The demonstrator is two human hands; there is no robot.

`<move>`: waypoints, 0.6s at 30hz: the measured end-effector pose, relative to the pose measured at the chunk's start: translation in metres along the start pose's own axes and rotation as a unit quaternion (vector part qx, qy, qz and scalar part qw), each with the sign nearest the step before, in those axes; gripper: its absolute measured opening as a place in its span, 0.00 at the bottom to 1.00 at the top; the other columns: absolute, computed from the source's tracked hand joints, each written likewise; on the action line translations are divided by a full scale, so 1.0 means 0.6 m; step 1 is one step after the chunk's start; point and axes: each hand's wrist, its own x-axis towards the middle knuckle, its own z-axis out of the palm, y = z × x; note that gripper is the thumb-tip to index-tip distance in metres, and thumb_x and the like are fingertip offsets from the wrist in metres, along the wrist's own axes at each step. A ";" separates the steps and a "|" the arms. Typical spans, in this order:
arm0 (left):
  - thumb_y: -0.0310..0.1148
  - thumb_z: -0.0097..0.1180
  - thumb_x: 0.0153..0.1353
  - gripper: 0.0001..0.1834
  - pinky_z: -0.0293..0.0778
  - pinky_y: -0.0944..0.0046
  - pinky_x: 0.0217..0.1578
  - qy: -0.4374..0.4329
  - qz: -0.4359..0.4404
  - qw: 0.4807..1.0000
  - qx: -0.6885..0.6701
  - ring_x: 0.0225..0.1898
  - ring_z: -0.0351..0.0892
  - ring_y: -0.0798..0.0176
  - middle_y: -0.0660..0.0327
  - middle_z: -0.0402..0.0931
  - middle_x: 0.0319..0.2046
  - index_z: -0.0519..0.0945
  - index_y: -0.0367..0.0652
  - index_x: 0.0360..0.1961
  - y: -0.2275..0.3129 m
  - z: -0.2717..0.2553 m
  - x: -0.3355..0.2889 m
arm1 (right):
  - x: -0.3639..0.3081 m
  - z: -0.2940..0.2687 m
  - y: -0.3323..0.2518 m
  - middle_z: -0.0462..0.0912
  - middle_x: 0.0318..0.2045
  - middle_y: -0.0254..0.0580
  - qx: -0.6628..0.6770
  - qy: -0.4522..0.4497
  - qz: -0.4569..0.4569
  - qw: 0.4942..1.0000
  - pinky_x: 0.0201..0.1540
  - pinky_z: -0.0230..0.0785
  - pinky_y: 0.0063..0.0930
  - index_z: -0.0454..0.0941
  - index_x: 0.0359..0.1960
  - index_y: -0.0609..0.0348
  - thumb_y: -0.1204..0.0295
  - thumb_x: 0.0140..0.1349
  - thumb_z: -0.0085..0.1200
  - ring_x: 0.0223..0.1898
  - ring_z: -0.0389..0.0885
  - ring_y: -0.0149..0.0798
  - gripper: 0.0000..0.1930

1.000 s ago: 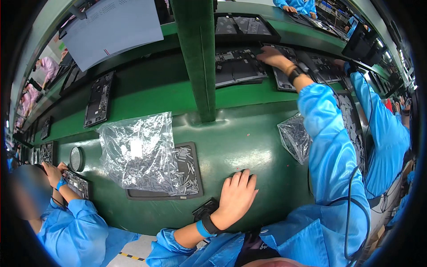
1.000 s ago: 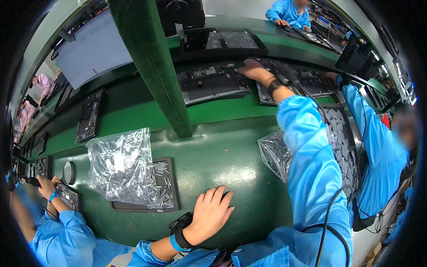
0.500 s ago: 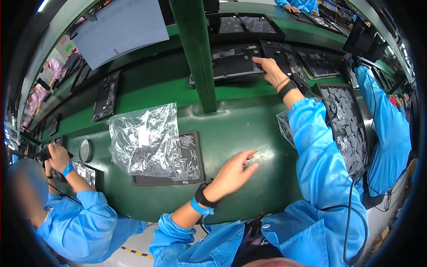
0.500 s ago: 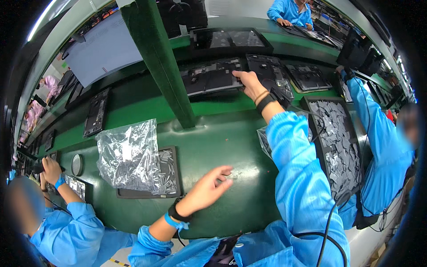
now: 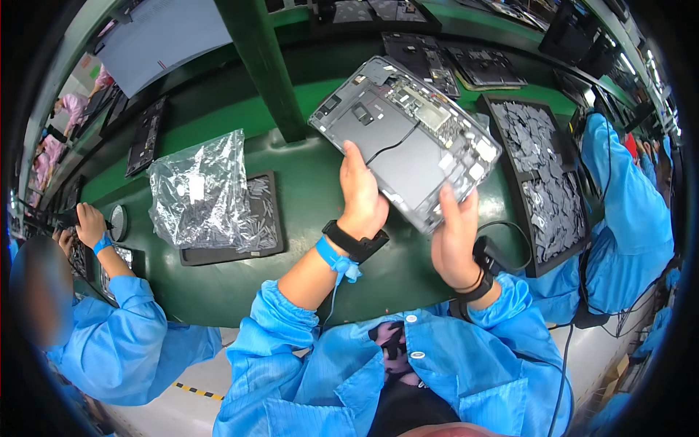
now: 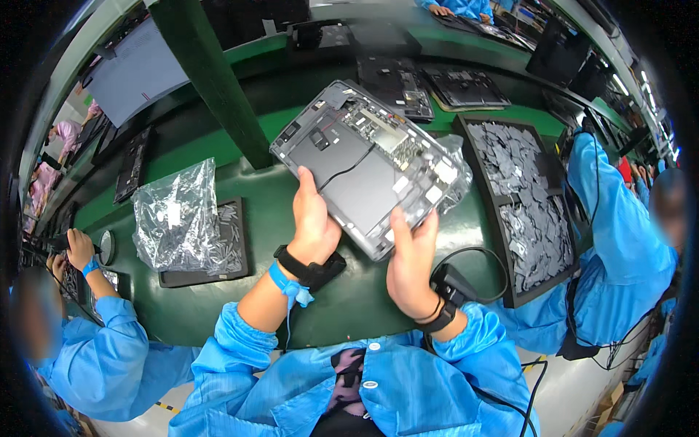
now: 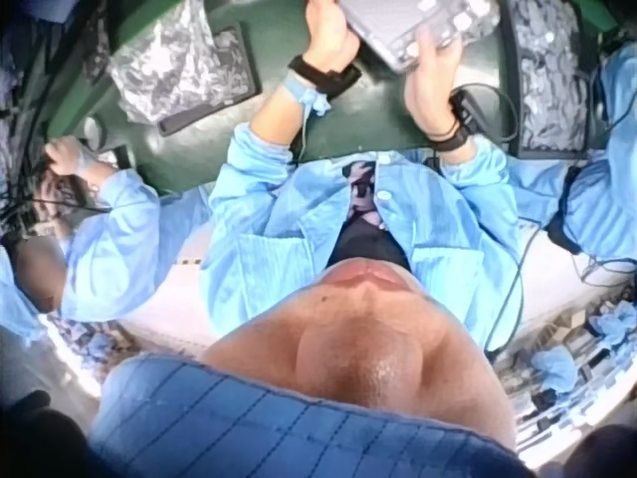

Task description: Assembling internal components and connecting cables within a tablet device on a factory line.

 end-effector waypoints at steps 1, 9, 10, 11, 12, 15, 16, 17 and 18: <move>0.53 0.34 0.74 0.31 0.71 0.56 0.58 0.007 -0.004 1.000 0.030 0.56 0.74 0.56 0.53 0.71 0.58 0.65 0.35 0.61 -0.002 -0.009 -0.010 | -0.021 -0.018 0.002 0.70 0.59 0.41 0.025 0.013 0.019 0.999 0.62 0.59 0.30 0.58 0.64 0.63 0.74 0.69 0.48 0.58 0.68 0.33 0.24; 0.59 0.29 0.72 0.36 0.76 0.56 0.55 0.016 -0.146 0.965 0.217 0.56 0.76 0.55 0.51 0.71 0.58 0.64 0.37 0.64 0.087 -0.113 -0.118 | -0.003 -0.163 -0.051 0.78 0.49 0.42 -0.097 -0.048 -0.042 0.993 0.51 0.68 0.28 0.73 0.53 0.65 0.76 0.67 0.48 0.48 0.76 0.34 0.14; 0.59 0.29 0.72 0.36 0.76 0.56 0.55 0.022 -0.154 0.963 0.219 0.56 0.76 0.55 0.51 0.71 0.58 0.64 0.37 0.64 0.091 -0.125 -0.130 | 0.006 -0.153 -0.062 0.78 0.49 0.42 -0.099 -0.043 -0.033 0.994 0.51 0.68 0.28 0.73 0.53 0.65 0.76 0.67 0.48 0.48 0.76 0.34 0.14; 0.59 0.29 0.72 0.37 0.76 0.56 0.55 -0.006 -0.185 0.952 0.243 0.57 0.75 0.56 0.51 0.71 0.58 0.64 0.37 0.64 0.094 -0.134 -0.141 | 0.014 -0.139 -0.076 0.78 0.49 0.43 -0.267 -0.155 -0.094 0.946 0.50 0.68 0.29 0.74 0.50 0.65 0.76 0.64 0.50 0.47 0.76 0.36 0.13; 0.59 0.28 0.72 0.37 0.76 0.56 0.55 -0.032 -0.213 0.940 0.266 0.57 0.75 0.56 0.51 0.71 0.58 0.64 0.38 0.64 0.094 -0.139 -0.155 | 0.023 -0.127 -0.082 0.79 0.48 0.43 -0.418 -0.265 -0.150 0.856 0.49 0.69 0.30 0.76 0.48 0.65 0.77 0.62 0.52 0.46 0.77 0.37 0.12; 0.59 0.27 0.73 0.37 0.76 0.59 0.54 -0.039 -0.232 0.930 0.282 0.56 0.76 0.59 0.53 0.73 0.56 0.65 0.35 0.62 0.091 -0.142 -0.174 | 0.053 -0.072 -0.067 0.80 0.48 0.45 -0.571 -0.350 -0.355 0.652 0.49 0.69 0.32 0.77 0.45 0.65 0.78 0.54 0.55 0.46 0.78 0.42 0.15; 0.59 0.26 0.73 0.37 0.76 0.60 0.54 -0.048 -0.238 0.928 0.282 0.56 0.76 0.59 0.52 0.73 0.56 0.65 0.34 0.62 0.089 -0.147 -0.177 | 0.059 -0.060 -0.054 0.80 0.48 0.45 -0.570 -0.350 -0.350 0.656 0.49 0.69 0.32 0.77 0.45 0.65 0.78 0.54 0.55 0.46 0.78 0.42 0.15; 0.59 0.26 0.73 0.37 0.76 0.60 0.54 -0.045 -0.241 0.927 0.284 0.56 0.76 0.59 0.52 0.73 0.56 0.65 0.34 0.62 0.089 -0.148 -0.179 | 0.066 -0.049 -0.044 0.80 0.48 0.46 -0.597 -0.362 -0.380 0.606 0.48 0.69 0.32 0.78 0.45 0.65 0.77 0.51 0.56 0.46 0.78 0.43 0.17; 0.58 0.28 0.73 0.36 0.75 0.59 0.55 -0.038 -0.238 0.927 0.286 0.57 0.75 0.59 0.52 0.72 0.57 0.65 0.36 0.63 0.088 -0.149 -0.183 | 0.070 -0.041 -0.034 0.81 0.47 0.46 -0.621 -0.373 -0.410 0.554 0.47 0.69 0.33 0.78 0.44 0.65 0.77 0.47 0.57 0.46 0.78 0.45 0.19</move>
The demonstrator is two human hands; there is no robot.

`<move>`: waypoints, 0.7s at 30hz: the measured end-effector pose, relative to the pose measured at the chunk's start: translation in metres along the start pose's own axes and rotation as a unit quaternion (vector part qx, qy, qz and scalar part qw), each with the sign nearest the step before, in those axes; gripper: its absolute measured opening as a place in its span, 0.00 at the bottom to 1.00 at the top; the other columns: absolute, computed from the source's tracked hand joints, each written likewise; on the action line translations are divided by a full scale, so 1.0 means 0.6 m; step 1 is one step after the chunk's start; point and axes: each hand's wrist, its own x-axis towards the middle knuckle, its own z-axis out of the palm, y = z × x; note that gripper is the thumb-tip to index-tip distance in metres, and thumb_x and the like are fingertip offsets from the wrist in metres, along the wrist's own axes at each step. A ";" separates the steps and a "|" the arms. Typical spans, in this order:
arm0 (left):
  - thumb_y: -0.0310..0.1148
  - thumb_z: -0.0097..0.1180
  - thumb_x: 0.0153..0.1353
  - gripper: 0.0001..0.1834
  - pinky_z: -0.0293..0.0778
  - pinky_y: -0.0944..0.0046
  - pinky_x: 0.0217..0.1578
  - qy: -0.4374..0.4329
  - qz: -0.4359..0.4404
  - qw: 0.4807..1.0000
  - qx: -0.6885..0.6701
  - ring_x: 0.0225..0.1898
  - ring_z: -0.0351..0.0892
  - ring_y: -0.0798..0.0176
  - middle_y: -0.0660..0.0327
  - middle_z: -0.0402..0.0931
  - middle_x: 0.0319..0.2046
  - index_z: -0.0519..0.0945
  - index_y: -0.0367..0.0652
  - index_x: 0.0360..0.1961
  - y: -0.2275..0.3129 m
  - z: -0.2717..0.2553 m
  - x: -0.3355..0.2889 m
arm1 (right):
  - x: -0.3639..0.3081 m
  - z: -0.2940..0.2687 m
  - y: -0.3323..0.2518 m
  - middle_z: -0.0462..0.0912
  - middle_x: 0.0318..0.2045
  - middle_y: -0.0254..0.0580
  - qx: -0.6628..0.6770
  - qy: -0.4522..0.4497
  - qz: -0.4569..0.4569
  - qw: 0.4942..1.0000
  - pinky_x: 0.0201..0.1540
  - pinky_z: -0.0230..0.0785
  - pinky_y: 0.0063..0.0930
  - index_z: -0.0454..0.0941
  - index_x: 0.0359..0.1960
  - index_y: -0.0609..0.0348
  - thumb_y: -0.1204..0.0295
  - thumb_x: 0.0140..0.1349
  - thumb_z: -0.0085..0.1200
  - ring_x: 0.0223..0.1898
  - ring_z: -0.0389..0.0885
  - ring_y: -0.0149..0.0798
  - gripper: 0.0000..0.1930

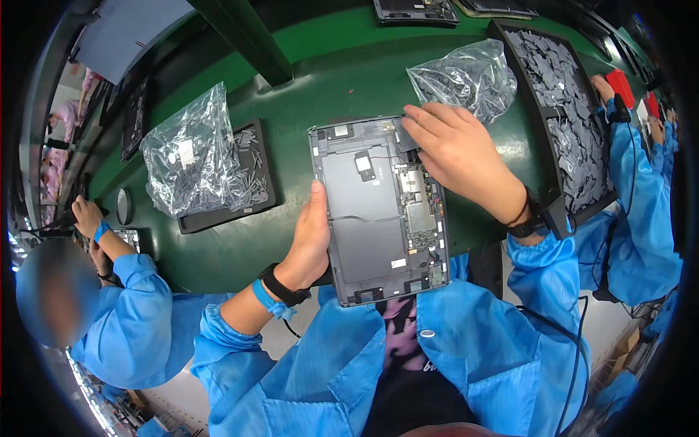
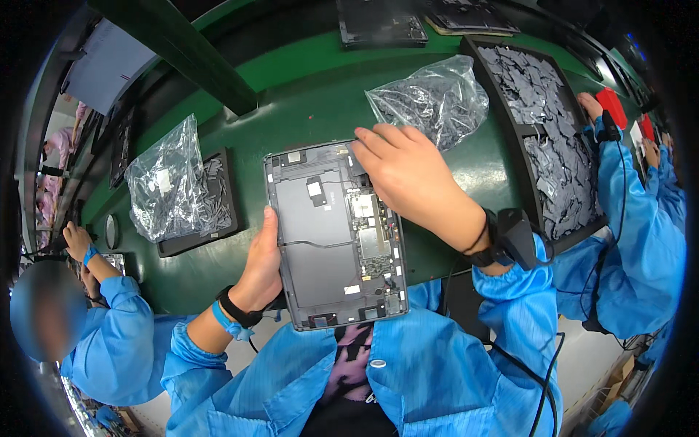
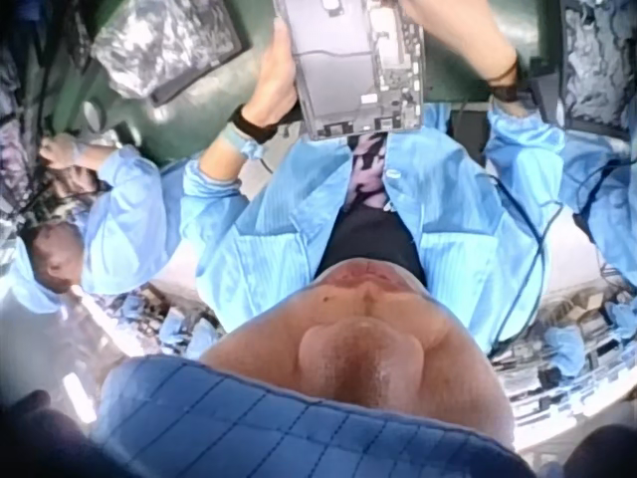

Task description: Assembling internal components and connecting cables within a tablet device on a factory line.

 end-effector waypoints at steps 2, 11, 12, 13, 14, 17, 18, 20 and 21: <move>0.57 0.29 0.73 0.35 0.75 0.58 0.55 0.017 0.001 1.000 -0.001 0.57 0.75 0.58 0.52 0.72 0.58 0.64 0.37 0.64 -0.007 -0.012 -0.002 | 0.007 0.019 -0.004 0.82 0.45 0.46 -0.030 -0.015 -0.027 0.999 0.45 0.68 0.31 0.79 0.42 0.65 0.75 0.47 0.56 0.45 0.79 0.42 0.18; 0.38 0.45 0.73 0.18 0.77 0.67 0.36 -0.054 0.075 0.903 0.420 0.32 0.79 0.67 0.60 0.79 0.33 0.77 0.33 0.49 0.056 -0.088 -0.009 | -0.015 0.026 -0.021 0.84 0.43 0.46 -0.033 -0.007 -0.002 0.999 0.35 0.71 0.30 0.79 0.43 0.66 0.74 0.49 0.56 0.36 0.81 0.39 0.18; 0.34 0.50 0.69 0.13 0.76 0.66 0.36 -0.003 0.158 0.849 0.505 0.32 0.81 0.65 0.58 0.81 0.32 0.80 0.35 0.44 0.066 -0.101 -0.008 | -0.018 0.018 -0.030 0.84 0.43 0.46 -0.029 -0.007 -0.003 1.000 0.35 0.71 0.30 0.79 0.43 0.66 0.74 0.49 0.56 0.36 0.81 0.39 0.18; 0.33 0.53 0.66 0.11 0.76 0.64 0.36 0.090 0.224 0.795 0.556 0.32 0.81 0.62 0.57 0.81 0.31 0.81 0.36 0.41 0.075 -0.109 -0.009 | -0.021 0.006 -0.040 0.84 0.43 0.45 -0.025 0.005 -0.006 1.000 0.35 0.70 0.30 0.80 0.44 0.65 0.73 0.48 0.56 0.37 0.81 0.40 0.18; 0.31 0.55 0.64 0.09 0.76 0.63 0.36 0.169 0.291 0.728 0.598 0.32 0.82 0.59 0.55 0.82 0.30 0.83 0.37 0.38 0.086 -0.116 -0.003 | -0.032 -0.008 -0.050 0.84 0.43 0.43 -0.028 0.014 0.000 1.000 0.35 0.70 0.30 0.80 0.44 0.65 0.73 0.48 0.56 0.38 0.81 0.40 0.18; 0.31 0.61 0.58 0.08 0.75 0.59 0.34 0.263 0.364 0.597 0.664 0.32 0.81 0.54 0.53 0.82 0.31 0.83 0.39 0.36 0.110 -0.152 0.019 | -0.064 -0.036 -0.074 0.83 0.44 0.44 -0.018 -0.029 0.022 0.999 0.37 0.70 0.32 0.80 0.43 0.66 0.74 0.47 0.56 0.42 0.81 0.43 0.18; 0.32 0.62 0.57 0.08 0.75 0.58 0.34 0.270 0.355 0.600 0.664 0.31 0.81 0.53 0.53 0.82 0.31 0.83 0.39 0.36 0.109 -0.162 0.021 | -0.075 -0.040 -0.076 0.83 0.44 0.45 0.008 -0.049 0.017 0.999 0.38 0.70 0.33 0.80 0.42 0.66 0.74 0.47 0.56 0.43 0.80 0.43 0.18; 0.31 0.63 0.57 0.10 0.74 0.58 0.34 0.295 0.316 0.601 0.673 0.31 0.81 0.54 0.53 0.81 0.30 0.83 0.40 0.38 0.107 -0.163 0.025 | -0.086 -0.026 -0.086 0.81 0.47 0.47 0.022 -0.058 0.021 0.998 0.41 0.70 0.33 0.80 0.39 0.67 0.74 0.47 0.56 0.45 0.79 0.43 0.16; 0.31 0.62 0.57 0.08 0.74 0.59 0.32 0.293 0.312 0.610 0.667 0.30 0.80 0.55 0.55 0.80 0.28 0.82 0.40 0.37 0.102 -0.170 0.031 | -0.086 -0.021 -0.090 0.81 0.47 0.46 0.037 -0.051 0.033 0.997 0.41 0.70 0.34 0.80 0.39 0.66 0.74 0.48 0.57 0.46 0.78 0.43 0.15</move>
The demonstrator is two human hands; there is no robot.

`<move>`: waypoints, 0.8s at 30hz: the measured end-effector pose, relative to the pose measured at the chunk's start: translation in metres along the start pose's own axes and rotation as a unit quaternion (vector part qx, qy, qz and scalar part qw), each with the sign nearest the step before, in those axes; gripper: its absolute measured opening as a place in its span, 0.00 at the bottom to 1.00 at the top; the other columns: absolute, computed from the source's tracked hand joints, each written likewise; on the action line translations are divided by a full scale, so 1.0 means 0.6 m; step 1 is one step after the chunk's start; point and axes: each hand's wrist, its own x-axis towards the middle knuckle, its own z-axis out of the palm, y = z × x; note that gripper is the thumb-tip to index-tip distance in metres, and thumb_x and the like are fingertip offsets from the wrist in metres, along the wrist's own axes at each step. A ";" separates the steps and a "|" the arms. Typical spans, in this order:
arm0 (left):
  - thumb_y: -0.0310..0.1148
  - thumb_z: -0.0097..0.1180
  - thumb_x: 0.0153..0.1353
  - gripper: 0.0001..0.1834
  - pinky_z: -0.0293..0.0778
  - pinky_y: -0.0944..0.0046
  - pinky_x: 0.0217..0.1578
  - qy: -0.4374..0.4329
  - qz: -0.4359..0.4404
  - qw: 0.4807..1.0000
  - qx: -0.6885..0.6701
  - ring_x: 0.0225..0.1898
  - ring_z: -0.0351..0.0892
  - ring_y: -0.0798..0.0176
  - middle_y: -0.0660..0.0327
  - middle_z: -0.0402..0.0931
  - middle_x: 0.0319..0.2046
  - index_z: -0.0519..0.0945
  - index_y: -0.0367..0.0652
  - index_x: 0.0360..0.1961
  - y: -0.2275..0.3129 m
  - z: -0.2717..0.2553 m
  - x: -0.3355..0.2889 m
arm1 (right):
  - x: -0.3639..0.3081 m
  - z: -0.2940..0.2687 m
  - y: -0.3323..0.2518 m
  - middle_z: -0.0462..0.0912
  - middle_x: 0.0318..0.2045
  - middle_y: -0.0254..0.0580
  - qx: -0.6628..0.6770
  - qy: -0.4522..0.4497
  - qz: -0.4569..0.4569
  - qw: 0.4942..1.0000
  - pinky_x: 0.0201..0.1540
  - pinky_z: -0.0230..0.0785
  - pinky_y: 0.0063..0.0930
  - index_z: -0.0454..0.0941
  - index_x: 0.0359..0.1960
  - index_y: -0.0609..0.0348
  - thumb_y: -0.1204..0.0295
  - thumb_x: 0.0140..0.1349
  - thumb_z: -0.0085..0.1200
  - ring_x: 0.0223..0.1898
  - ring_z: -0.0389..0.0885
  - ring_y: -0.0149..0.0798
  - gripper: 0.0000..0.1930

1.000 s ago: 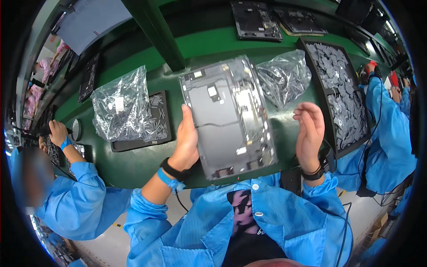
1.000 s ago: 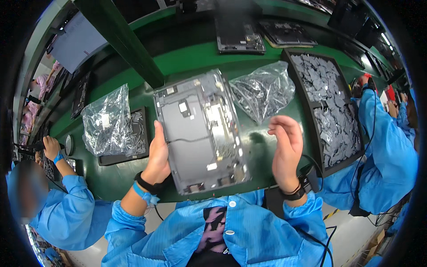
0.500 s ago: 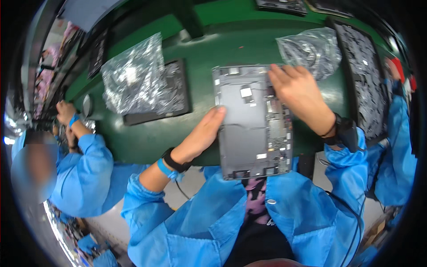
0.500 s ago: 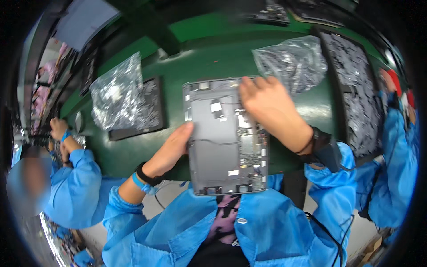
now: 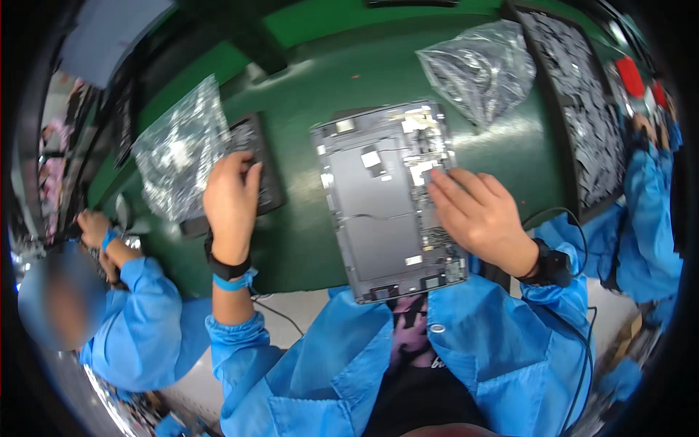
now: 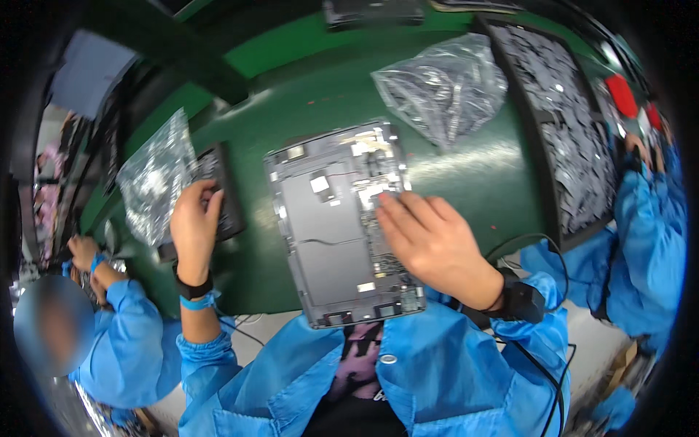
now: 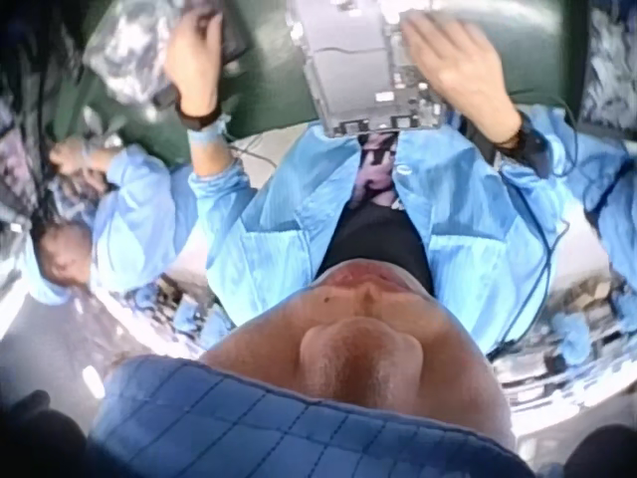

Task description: Assembling internal components and connecting cables within a tablet device on a factory line.

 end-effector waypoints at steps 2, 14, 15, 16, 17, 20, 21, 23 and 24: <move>0.29 0.61 0.58 0.06 0.72 0.61 0.30 -0.010 -0.008 1.000 -0.012 0.27 0.78 0.58 0.57 0.78 0.26 0.80 0.39 0.35 -0.014 0.015 0.004 | 0.006 -0.005 0.006 0.81 0.47 0.45 0.005 0.001 0.017 1.000 0.41 0.70 0.34 0.80 0.39 0.65 0.73 0.49 0.58 0.46 0.78 0.42 0.15; 0.27 0.57 0.64 0.05 0.73 0.66 0.28 0.057 -0.091 0.978 -0.181 0.25 0.78 0.66 0.57 0.79 0.29 0.78 0.37 0.37 0.033 0.013 0.001 | 0.071 0.030 0.217 0.77 0.28 0.38 0.029 0.040 0.071 0.996 0.37 0.73 0.37 0.81 0.28 0.57 0.77 0.50 0.59 0.36 0.76 0.45 0.03; 0.26 0.56 0.65 0.04 0.74 0.69 0.29 0.043 -0.094 0.954 -0.281 0.27 0.79 0.68 0.58 0.80 0.30 0.78 0.36 0.38 0.056 0.007 -0.002 | 0.073 0.034 0.219 0.77 0.28 0.38 0.030 0.041 0.067 0.996 0.37 0.73 0.37 0.81 0.28 0.57 0.77 0.50 0.59 0.36 0.76 0.45 0.03; 0.25 0.56 0.65 0.04 0.75 0.71 0.29 0.028 -0.096 0.920 -0.378 0.28 0.79 0.70 0.58 0.80 0.31 0.78 0.35 0.39 0.077 0.006 -0.007 | 0.076 0.037 0.220 0.76 0.28 0.38 0.027 0.017 0.052 0.998 0.38 0.73 0.38 0.80 0.27 0.58 0.77 0.50 0.59 0.36 0.76 0.45 0.03; 0.25 0.53 0.67 0.06 0.75 0.74 0.32 -0.010 -0.059 0.923 -0.381 0.32 0.79 0.71 0.58 0.81 0.34 0.74 0.35 0.43 0.092 0.010 -0.014 | 0.077 0.040 0.222 0.76 0.28 0.38 0.023 -0.006 0.037 0.999 0.38 0.73 0.38 0.79 0.26 0.58 0.77 0.49 0.58 0.36 0.76 0.45 0.02; 0.22 0.55 0.64 0.06 0.77 0.72 0.32 -0.054 0.033 0.909 -0.412 0.32 0.82 0.69 0.57 0.81 0.32 0.75 0.35 0.42 0.148 0.029 -0.023 | 0.085 0.045 0.219 0.75 0.28 0.39 0.021 -0.028 0.034 0.999 0.39 0.73 0.38 0.77 0.25 0.58 0.77 0.49 0.58 0.36 0.76 0.45 0.02; 0.22 0.58 0.62 0.07 0.77 0.70 0.32 -0.064 0.045 0.902 -0.426 0.31 0.83 0.68 0.57 0.81 0.30 0.76 0.36 0.41 0.164 0.036 -0.020 | 0.087 0.046 0.219 0.75 0.28 0.39 0.021 -0.029 0.033 0.999 0.39 0.73 0.38 0.77 0.25 0.58 0.77 0.49 0.58 0.36 0.76 0.45 0.02; 0.22 0.58 0.62 0.07 0.77 0.69 0.32 -0.101 0.044 0.883 -0.457 0.30 0.83 0.68 0.59 0.82 0.29 0.76 0.37 0.41 0.184 0.047 -0.008 | 0.089 0.045 0.221 0.75 0.29 0.41 0.012 -0.046 0.032 0.998 0.39 0.73 0.38 0.77 0.27 0.59 0.76 0.50 0.57 0.36 0.76 0.45 0.03; 0.23 0.58 0.63 0.07 0.76 0.70 0.31 -0.128 0.026 0.871 -0.474 0.29 0.82 0.69 0.60 0.81 0.29 0.75 0.38 0.41 0.189 0.054 -0.009 | 0.091 0.044 0.221 0.75 0.29 0.41 0.011 -0.048 0.032 0.998 0.39 0.73 0.38 0.77 0.27 0.59 0.76 0.50 0.57 0.36 0.76 0.45 0.03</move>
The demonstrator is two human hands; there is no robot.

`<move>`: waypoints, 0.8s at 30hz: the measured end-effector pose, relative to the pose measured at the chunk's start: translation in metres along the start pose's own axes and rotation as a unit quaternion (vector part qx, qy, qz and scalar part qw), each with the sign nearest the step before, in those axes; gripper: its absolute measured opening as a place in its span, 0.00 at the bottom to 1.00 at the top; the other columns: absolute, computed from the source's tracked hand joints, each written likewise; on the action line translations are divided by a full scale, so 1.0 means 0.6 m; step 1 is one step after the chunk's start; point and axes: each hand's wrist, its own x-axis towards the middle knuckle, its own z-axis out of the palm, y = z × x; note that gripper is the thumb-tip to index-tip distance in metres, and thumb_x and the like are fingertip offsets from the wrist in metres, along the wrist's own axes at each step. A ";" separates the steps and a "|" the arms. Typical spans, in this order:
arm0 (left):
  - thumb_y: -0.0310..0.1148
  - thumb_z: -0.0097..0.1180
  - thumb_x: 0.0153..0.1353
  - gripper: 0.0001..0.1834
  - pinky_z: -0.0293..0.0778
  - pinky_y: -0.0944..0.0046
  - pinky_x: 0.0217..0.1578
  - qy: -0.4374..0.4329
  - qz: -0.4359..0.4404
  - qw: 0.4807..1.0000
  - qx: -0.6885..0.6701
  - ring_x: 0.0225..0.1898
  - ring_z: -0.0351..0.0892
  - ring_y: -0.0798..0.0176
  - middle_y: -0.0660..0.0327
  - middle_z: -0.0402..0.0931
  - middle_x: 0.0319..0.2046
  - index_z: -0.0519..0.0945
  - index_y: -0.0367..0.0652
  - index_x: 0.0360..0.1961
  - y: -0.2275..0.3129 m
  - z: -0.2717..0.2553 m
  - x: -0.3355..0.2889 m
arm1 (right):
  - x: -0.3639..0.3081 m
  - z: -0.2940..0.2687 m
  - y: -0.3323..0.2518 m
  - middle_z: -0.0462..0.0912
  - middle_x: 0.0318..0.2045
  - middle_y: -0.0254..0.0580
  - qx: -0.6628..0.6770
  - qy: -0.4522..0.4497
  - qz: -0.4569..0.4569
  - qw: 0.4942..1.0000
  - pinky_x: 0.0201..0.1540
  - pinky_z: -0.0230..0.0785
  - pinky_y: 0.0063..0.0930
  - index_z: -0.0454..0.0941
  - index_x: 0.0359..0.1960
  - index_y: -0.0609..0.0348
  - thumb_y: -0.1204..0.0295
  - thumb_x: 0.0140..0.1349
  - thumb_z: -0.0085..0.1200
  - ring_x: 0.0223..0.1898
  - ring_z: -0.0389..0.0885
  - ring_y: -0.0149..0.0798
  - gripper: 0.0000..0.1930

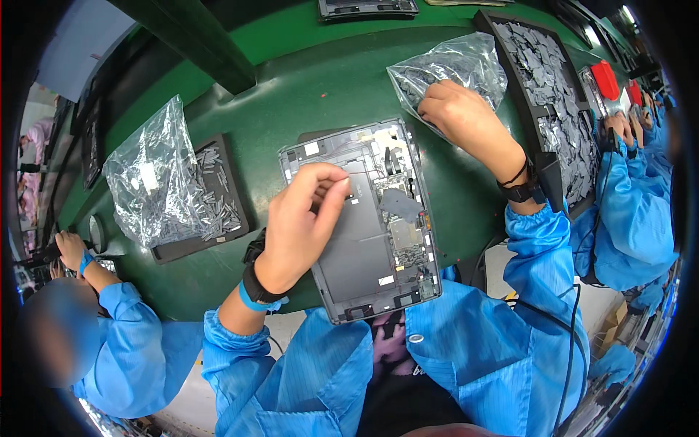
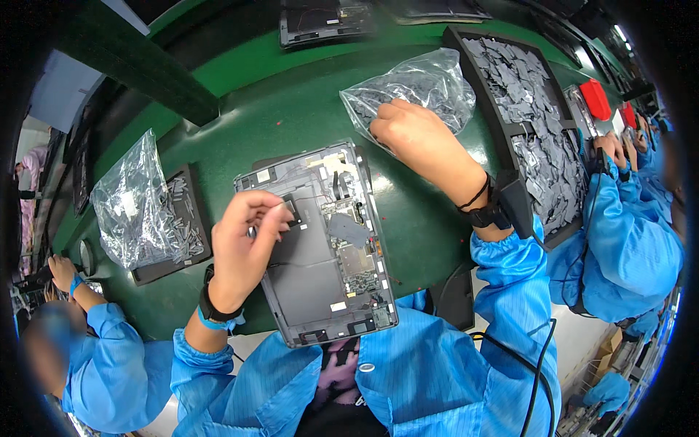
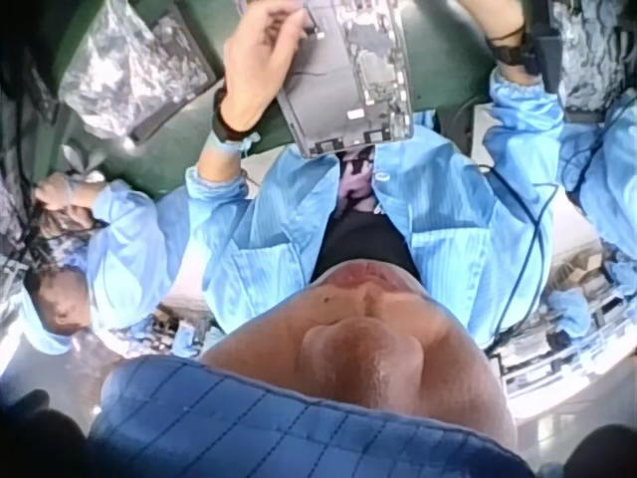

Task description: Assembling internal components and connecting cables within a tablet device on a factory line.

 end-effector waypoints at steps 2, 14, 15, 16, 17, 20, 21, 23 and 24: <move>0.24 0.57 0.63 0.06 0.75 0.71 0.29 -0.016 -0.026 0.999 -0.025 0.28 0.81 0.70 0.61 0.81 0.29 0.75 0.38 0.41 -0.007 0.006 0.001 | 0.001 -0.004 -0.001 0.75 0.29 0.42 0.013 -0.014 -0.006 1.000 0.40 0.73 0.39 0.76 0.27 0.60 0.76 0.51 0.57 0.37 0.76 0.47 0.03; 0.29 0.52 0.68 0.05 0.73 0.73 0.30 -0.101 -0.159 0.977 -0.097 0.31 0.77 0.73 0.62 0.79 0.31 0.73 0.38 0.42 -0.015 -0.004 0.004 | -0.005 0.000 -0.029 0.84 0.30 0.36 0.304 0.089 0.246 0.916 0.35 0.72 0.23 0.81 0.37 0.65 0.77 0.60 0.60 0.30 0.80 0.30 0.06; 0.28 0.52 0.68 0.06 0.73 0.73 0.30 -0.100 -0.161 0.977 -0.096 0.31 0.78 0.73 0.62 0.79 0.31 0.73 0.38 0.42 -0.015 -0.004 0.003 | -0.004 0.002 -0.033 0.84 0.30 0.36 0.303 0.085 0.246 0.917 0.35 0.72 0.23 0.81 0.37 0.65 0.77 0.60 0.60 0.30 0.80 0.30 0.06; 0.28 0.52 0.68 0.06 0.73 0.73 0.30 -0.098 -0.163 0.977 -0.095 0.31 0.78 0.73 0.62 0.79 0.30 0.73 0.38 0.42 -0.015 -0.003 0.002 | -0.004 0.004 -0.036 0.85 0.32 0.37 0.357 0.069 0.264 0.893 0.34 0.72 0.21 0.82 0.39 0.65 0.76 0.60 0.60 0.30 0.80 0.27 0.07; 0.28 0.52 0.68 0.06 0.73 0.73 0.30 -0.098 -0.165 0.977 -0.097 0.31 0.78 0.73 0.62 0.79 0.30 0.73 0.38 0.42 -0.016 -0.003 0.001 | -0.002 0.008 -0.040 0.85 0.33 0.38 0.411 0.055 0.281 0.866 0.33 0.72 0.18 0.83 0.41 0.64 0.74 0.60 0.61 0.30 0.80 0.25 0.09; 0.28 0.53 0.67 0.06 0.74 0.73 0.31 -0.085 -0.148 0.981 -0.094 0.31 0.78 0.73 0.62 0.79 0.31 0.74 0.38 0.42 -0.016 0.000 -0.001 | 0.004 0.022 -0.041 0.82 0.31 0.33 0.424 0.058 0.269 0.863 0.32 0.69 0.16 0.83 0.37 0.64 0.75 0.60 0.61 0.29 0.76 0.23 0.06; 0.28 0.53 0.67 0.06 0.74 0.73 0.31 -0.084 -0.144 0.982 -0.090 0.31 0.78 0.73 0.62 0.79 0.31 0.74 0.37 0.41 -0.015 0.001 0.000 | 0.004 0.028 -0.040 0.80 0.30 0.31 0.416 0.076 0.233 0.876 0.31 0.68 0.16 0.83 0.37 0.63 0.75 0.60 0.61 0.28 0.75 0.22 0.06; 0.28 0.54 0.67 0.06 0.74 0.73 0.30 -0.083 -0.139 0.983 -0.087 0.31 0.78 0.72 0.62 0.79 0.30 0.74 0.37 0.41 -0.014 0.001 -0.001 | 0.005 0.031 -0.047 0.78 0.29 0.30 0.419 0.053 0.242 0.873 0.30 0.66 0.16 0.83 0.35 0.63 0.75 0.60 0.61 0.27 0.73 0.21 0.05; 0.28 0.54 0.67 0.06 0.74 0.73 0.30 -0.080 -0.139 0.983 -0.086 0.31 0.78 0.72 0.62 0.79 0.30 0.74 0.37 0.41 -0.014 0.001 -0.001 | 0.006 0.032 -0.051 0.76 0.28 0.28 0.423 0.033 0.252 0.870 0.29 0.64 0.15 0.83 0.33 0.63 0.74 0.59 0.61 0.25 0.70 0.20 0.05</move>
